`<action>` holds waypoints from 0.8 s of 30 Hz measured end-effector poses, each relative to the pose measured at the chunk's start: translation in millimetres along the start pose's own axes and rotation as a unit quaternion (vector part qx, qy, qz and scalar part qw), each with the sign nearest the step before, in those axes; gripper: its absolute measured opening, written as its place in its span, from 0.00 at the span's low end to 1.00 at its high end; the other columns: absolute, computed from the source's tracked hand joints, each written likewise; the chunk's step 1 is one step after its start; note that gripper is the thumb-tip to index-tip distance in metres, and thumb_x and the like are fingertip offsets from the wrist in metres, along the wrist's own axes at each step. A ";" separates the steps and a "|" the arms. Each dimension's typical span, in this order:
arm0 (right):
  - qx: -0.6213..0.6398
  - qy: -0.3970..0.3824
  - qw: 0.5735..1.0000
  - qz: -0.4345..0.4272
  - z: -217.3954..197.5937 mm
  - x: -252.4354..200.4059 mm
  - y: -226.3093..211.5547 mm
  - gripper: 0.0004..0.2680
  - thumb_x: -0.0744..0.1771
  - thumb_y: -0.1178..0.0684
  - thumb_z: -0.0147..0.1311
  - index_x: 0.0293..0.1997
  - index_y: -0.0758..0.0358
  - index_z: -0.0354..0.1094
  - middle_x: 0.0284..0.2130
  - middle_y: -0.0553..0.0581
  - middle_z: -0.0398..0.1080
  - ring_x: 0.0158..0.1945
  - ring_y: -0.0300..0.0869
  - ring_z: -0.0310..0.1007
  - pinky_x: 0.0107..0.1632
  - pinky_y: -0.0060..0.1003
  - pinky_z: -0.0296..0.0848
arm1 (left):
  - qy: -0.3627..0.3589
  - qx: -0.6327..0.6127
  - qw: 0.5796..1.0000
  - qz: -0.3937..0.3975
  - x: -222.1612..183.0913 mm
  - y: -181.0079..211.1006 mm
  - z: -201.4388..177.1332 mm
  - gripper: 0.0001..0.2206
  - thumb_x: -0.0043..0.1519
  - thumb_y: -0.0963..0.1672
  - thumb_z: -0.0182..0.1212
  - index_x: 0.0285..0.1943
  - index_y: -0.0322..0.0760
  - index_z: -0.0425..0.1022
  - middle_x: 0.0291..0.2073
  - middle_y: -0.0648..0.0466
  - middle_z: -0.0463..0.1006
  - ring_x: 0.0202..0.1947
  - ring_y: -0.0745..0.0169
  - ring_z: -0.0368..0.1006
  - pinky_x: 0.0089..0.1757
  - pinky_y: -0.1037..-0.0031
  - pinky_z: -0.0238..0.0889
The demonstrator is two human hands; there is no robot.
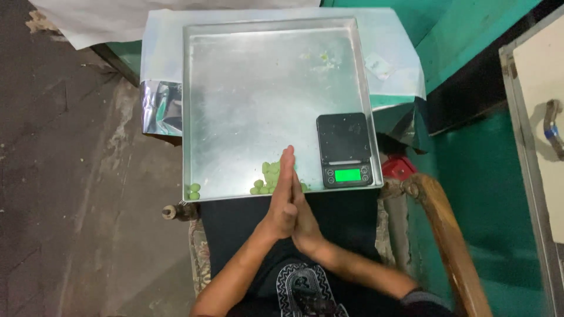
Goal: The person is weighing small portions of green dough on a digital scale and then rolling them into small balls by hand.
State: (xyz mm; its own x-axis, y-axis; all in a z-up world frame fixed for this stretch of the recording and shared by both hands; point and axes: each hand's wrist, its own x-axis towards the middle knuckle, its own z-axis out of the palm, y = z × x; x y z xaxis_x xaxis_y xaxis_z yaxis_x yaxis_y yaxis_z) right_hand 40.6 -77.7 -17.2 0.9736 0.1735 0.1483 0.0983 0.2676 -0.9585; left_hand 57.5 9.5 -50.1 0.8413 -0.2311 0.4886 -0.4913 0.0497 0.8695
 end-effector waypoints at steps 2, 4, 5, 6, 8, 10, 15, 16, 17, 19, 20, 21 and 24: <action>-0.008 0.000 0.994 0.106 8.6 -25.2 -0.4 0.30 0.71 0.31 0.19 0.80 0.57 0.23 0.79 0.57 0.22 0.81 0.50 0.22 0.75 0.48 0.36 | 0.005 0.047 0.999 -0.005 -4.0 -9.4 -1.9 0.47 0.64 0.67 0.24 0.81 0.30 0.31 0.80 0.40 0.31 0.79 0.37 0.25 0.73 0.48 0.20; -0.046 0.000 0.993 0.105 0.5 -17.2 -2.3 0.29 0.71 0.33 0.22 0.81 0.57 0.24 0.79 0.56 0.23 0.81 0.49 0.22 0.76 0.46 0.33 | 0.006 0.025 0.999 -0.026 -15.0 -3.7 12.2 0.47 0.64 0.67 0.23 0.82 0.33 0.30 0.80 0.42 0.32 0.79 0.38 0.28 0.72 0.48 0.21; -0.085 0.003 0.991 0.100 -3.9 -10.9 -3.6 0.28 0.71 0.35 0.24 0.81 0.57 0.26 0.79 0.56 0.23 0.81 0.47 0.23 0.76 0.43 0.31 | 0.004 0.002 0.999 -0.043 -17.8 -1.5 18.7 0.47 0.63 0.68 0.22 0.82 0.35 0.29 0.80 0.43 0.32 0.79 0.40 0.30 0.72 0.49 0.22; -0.086 0.003 0.991 0.099 -8.6 -4.3 -5.3 0.28 0.71 0.35 0.24 0.81 0.57 0.26 0.79 0.56 0.23 0.81 0.47 0.23 0.76 0.43 0.31 | 0.004 0.001 0.999 -0.041 -9.9 22.3 17.1 0.47 0.63 0.68 0.22 0.82 0.35 0.29 0.80 0.43 0.32 0.79 0.40 0.30 0.72 0.49 0.22; -0.202 0.011 0.975 0.087 -18.0 5.6 -8.4 0.27 0.72 0.40 0.32 0.81 0.56 0.29 0.80 0.54 0.25 0.81 0.44 0.24 0.77 0.37 0.23 | 0.012 -0.094 0.995 -0.034 2.2 71.0 14.9 0.48 0.65 0.68 0.31 0.82 0.34 0.29 0.81 0.43 0.32 0.80 0.39 0.29 0.72 0.48 0.19; -0.220 0.011 0.973 0.072 -25.1 6.3 11.5 0.27 0.72 0.38 0.31 0.81 0.57 0.30 0.79 0.55 0.25 0.81 0.45 0.24 0.77 0.38 0.23 | 0.013 -0.091 0.995 -0.042 -5.0 55.7 10.6 0.48 0.66 0.69 0.29 0.82 0.33 0.30 0.81 0.43 0.31 0.81 0.43 0.27 0.74 0.51 0.21; -0.280 0.016 0.960 -0.006 -36.6 17.3 42.6 0.31 0.70 0.32 0.25 0.80 0.61 0.31 0.79 0.60 0.25 0.81 0.51 0.22 0.77 0.44 0.24 | 0.066 -0.196 0.964 -0.168 -13.9 35.1 1.6 0.41 0.67 0.61 0.42 0.82 0.38 0.34 0.79 0.40 0.39 0.77 0.37 0.39 0.71 0.51 0.34; -0.300 0.019 0.953 -0.028 -37.6 13.3 46.3 0.32 0.69 0.30 0.23 0.80 0.62 0.31 0.79 0.61 0.26 0.81 0.53 0.21 0.77 0.46 0.24 | 0.070 -0.188 0.960 -0.193 -25.3 24.8 6.5 0.37 0.70 0.57 0.41 0.82 0.35 0.36 0.79 0.39 0.41 0.76 0.39 0.41 0.71 0.53 0.37; -0.320 0.022 0.946 -0.050 -38.4 9.0 49.9 0.34 0.69 0.27 0.21 0.80 0.63 0.32 0.79 0.63 0.26 0.81 0.55 0.21 0.77 0.48 0.24 | 0.075 -0.180 0.956 -0.219 -37.1 14.9 11.4 0.33 0.72 0.54 0.41 0.81 0.33 0.39 0.79 0.39 0.43 0.76 0.41 0.44 0.71 0.55 0.40; -0.340 0.024 0.937 -0.079 -37.8 10.9 51.6 0.36 0.68 0.25 0.19 0.80 0.65 0.32 0.78 0.65 0.26 0.81 0.57 0.20 0.77 0.50 0.24 | 0.117 -0.270 0.929 -0.227 -52.1 -6.3 24.3 0.32 0.73 0.52 0.41 0.82 0.37 0.38 0.78 0.41 0.47 0.75 0.47 0.50 0.69 0.60 0.46; -0.358 0.026 0.927 -0.109 -37.4 14.0 51.9 0.38 0.68 0.23 0.17 0.80 0.66 0.32 0.78 0.66 0.26 0.81 0.59 0.19 0.77 0.52 0.25 | 0.158 -0.356 0.892 -0.231 -57.6 -17.3 30.2 0.31 0.73 0.50 0.42 0.83 0.42 0.37 0.78 0.44 0.50 0.73 0.53 0.56 0.67 0.65 0.52; -0.359 0.023 0.926 -0.112 -33.5 14.5 48.5 0.38 0.68 0.23 0.17 0.80 0.66 0.32 0.78 0.66 0.26 0.81 0.59 0.19 0.77 0.52 0.25 | 0.159 -0.356 0.892 -0.227 -49.9 -12.3 29.4 0.31 0.73 0.50 0.42 0.83 0.42 0.37 0.78 0.44 0.50 0.73 0.53 0.56 0.67 0.65 0.52; -0.394 0.034 0.898 -0.190 -26.0 5.2 47.0 0.35 0.70 0.26 0.19 0.77 0.69 0.41 0.77 0.72 0.34 0.79 0.67 0.26 0.75 0.63 0.26 | 0.291 -0.436 0.799 -0.295 -44.0 -11.0 28.8 0.29 0.64 0.36 0.59 0.77 0.36 0.60 0.63 0.39 0.74 0.59 0.50 0.74 0.53 0.63 0.71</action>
State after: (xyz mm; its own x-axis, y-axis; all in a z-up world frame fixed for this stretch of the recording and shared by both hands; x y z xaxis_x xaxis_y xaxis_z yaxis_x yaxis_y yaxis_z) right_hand 55.7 -88.9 -67.8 0.8465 0.1464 0.5118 0.5156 -0.4644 -0.7200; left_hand 19.4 -8.8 -83.2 0.9552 0.0149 -0.2954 0.1595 0.8152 0.5569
